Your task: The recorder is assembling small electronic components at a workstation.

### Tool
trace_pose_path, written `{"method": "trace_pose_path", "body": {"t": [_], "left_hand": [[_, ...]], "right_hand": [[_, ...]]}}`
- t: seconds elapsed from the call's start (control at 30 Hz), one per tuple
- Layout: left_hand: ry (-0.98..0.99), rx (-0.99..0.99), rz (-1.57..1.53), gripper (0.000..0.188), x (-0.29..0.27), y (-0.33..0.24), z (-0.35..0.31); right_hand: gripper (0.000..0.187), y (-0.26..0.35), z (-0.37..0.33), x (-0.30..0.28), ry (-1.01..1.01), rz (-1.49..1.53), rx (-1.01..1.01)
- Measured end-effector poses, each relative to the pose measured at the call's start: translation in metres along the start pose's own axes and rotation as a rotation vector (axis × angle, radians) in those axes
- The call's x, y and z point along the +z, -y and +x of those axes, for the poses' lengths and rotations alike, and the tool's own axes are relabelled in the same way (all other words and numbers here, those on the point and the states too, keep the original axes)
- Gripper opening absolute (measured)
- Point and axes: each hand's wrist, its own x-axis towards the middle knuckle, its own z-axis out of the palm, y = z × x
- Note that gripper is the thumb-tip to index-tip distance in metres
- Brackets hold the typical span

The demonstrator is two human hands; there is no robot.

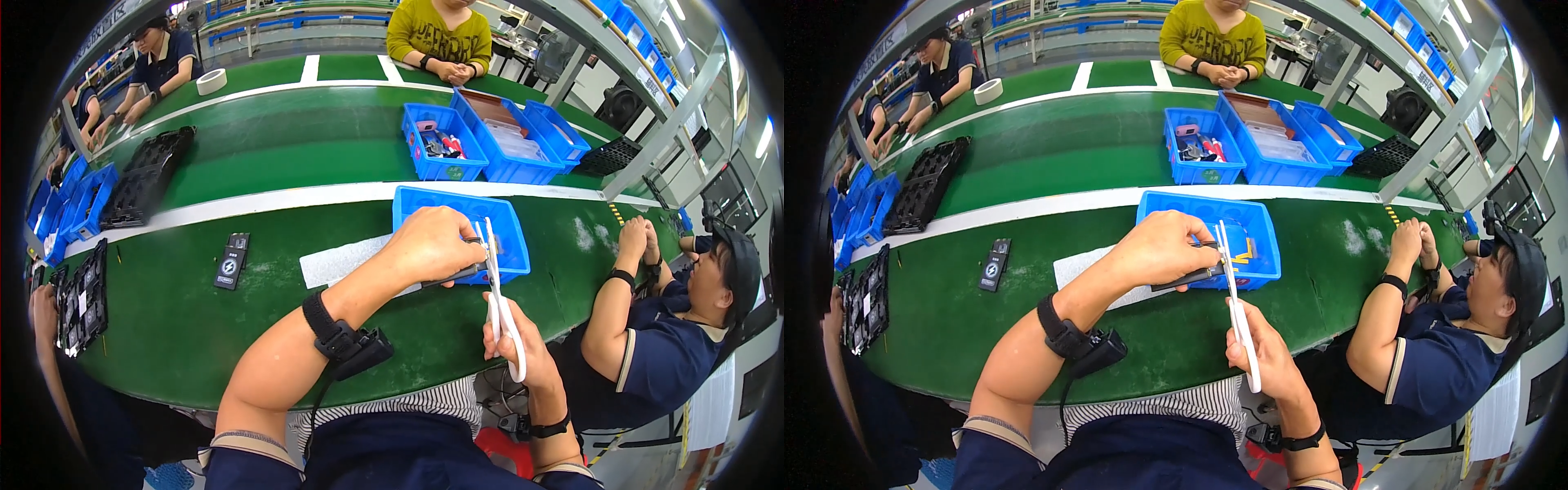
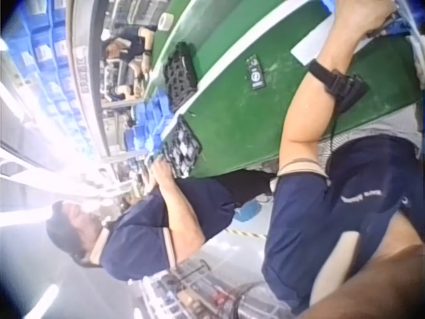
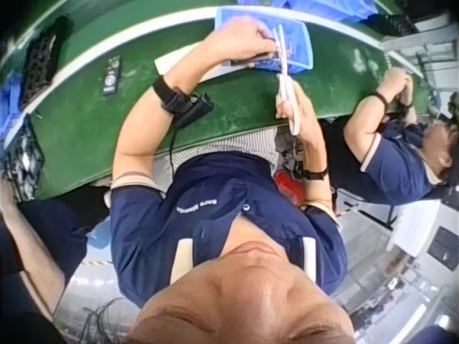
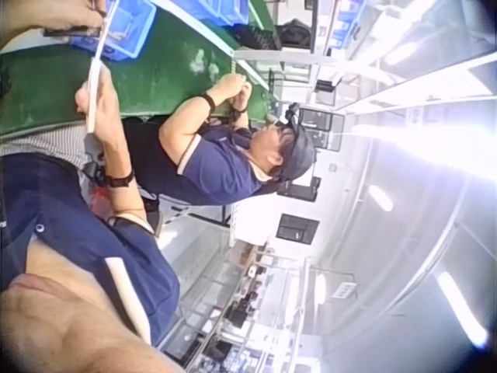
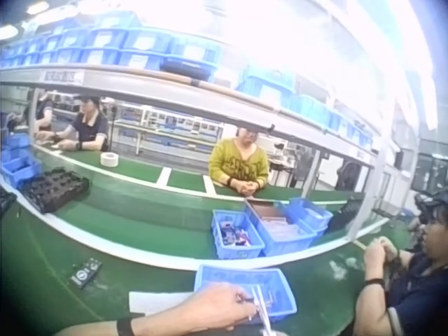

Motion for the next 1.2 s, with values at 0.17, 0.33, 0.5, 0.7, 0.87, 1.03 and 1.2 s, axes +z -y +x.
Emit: {"method": "trace_pose_path", "body": {"t": [0.17,0.33,0.5,0.7,0.87,1.03,1.2], "left_hand": [[-0.018,0.012,0.026,0.032,-0.0008,0.0004,0.0002],[-0.008,0.032,0.043,0.031,-0.0016,0.0013,-0.0009],[-0.01,0.032,0.046,0.03,-0.0025,0.0012,-0.0018],[-0.012,0.035,0.055,0.031,-0.0028,0.0018,-0.0011],[-0.024,0.03,0.049,0.032,-0.0027,0.0022,-0.0011],[-0.012,0.033,0.04,0.031,-0.0023,0.0036,-0.0006],[-0.027,0.028,0.024,0.031,-0.0031,0.002,-0.0009]], "right_hand": [[0.071,0.001,0.0014,0.0003,-0.008,-0.023,0.014],[0.072,0.0005,0.0012,0.0023,-0.018,0.012,0.018],[0.072,-0.0007,-0.0001,0.002,-0.024,0.004,0.007],[0.071,0.001,0.0009,0.0023,-0.021,-0.006,0.011],[0.07,-0.0008,0.0014,0.0016,-0.022,-0.007,0.0],[0.071,-0.0018,0.0017,0.0017,-0.028,-0.003,-0.005],[0.07,-0.0008,0.0013,0.0023,-0.027,-0.01,0.004]]}}
